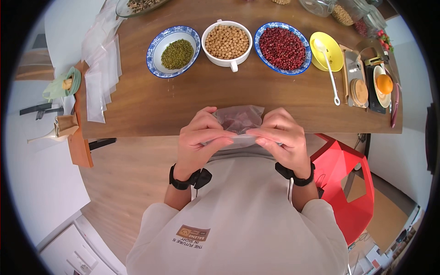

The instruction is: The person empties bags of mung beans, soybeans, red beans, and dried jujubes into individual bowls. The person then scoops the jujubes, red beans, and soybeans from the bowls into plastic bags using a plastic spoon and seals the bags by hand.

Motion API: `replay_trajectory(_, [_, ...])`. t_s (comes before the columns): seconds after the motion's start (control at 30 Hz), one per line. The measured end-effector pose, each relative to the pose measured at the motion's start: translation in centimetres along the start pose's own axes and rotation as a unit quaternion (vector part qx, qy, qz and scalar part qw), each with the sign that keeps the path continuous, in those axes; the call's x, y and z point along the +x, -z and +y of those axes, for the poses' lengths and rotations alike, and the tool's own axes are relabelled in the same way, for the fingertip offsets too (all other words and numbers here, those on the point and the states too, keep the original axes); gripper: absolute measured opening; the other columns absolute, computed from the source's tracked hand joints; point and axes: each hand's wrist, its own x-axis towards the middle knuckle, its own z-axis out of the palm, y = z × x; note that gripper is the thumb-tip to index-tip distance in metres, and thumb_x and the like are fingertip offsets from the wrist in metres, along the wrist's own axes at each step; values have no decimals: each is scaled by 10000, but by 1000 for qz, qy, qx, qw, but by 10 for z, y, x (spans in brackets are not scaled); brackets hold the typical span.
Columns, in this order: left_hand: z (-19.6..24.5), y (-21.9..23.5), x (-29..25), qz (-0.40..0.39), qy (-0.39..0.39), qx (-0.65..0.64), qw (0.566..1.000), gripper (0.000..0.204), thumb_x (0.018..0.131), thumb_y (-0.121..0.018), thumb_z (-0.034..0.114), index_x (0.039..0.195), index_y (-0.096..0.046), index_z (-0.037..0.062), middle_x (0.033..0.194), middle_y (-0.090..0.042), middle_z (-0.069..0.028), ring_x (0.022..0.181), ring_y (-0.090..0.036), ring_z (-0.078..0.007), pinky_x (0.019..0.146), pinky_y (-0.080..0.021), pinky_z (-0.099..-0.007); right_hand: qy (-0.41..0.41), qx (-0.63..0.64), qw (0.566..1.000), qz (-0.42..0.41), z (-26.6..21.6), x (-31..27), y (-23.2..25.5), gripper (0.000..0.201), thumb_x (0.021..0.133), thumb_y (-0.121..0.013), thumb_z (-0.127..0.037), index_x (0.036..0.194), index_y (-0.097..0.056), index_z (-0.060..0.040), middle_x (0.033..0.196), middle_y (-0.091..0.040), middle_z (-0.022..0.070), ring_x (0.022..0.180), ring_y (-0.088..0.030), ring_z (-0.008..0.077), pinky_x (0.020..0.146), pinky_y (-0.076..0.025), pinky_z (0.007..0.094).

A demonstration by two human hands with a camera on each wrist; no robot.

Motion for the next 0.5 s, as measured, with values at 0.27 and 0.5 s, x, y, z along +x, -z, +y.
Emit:
replay_trajectory(0.27, [3,-2,-1,-2,23,-11,1000,183,803,-843,188,939,-836,65,739,-604,-10,779,-581,-187,1047,-468,-513,-10,-2,1000,-12,-4,-2,3,198,807,-842,-138,995,-824,-80,780,-641,41,799,-577,229,714,-495,371])
replay_trajectory(0.5, [-1,15,-3,-30,-1,14,999,151,839,-799,191,927,-834,73,745,-606,-15,776,-584,-195,1042,-466,-504,-12,-3,1000,5,1,-8,10,214,776,-864,-137,978,-826,-79,764,-645,29,784,-583,214,688,-495,360])
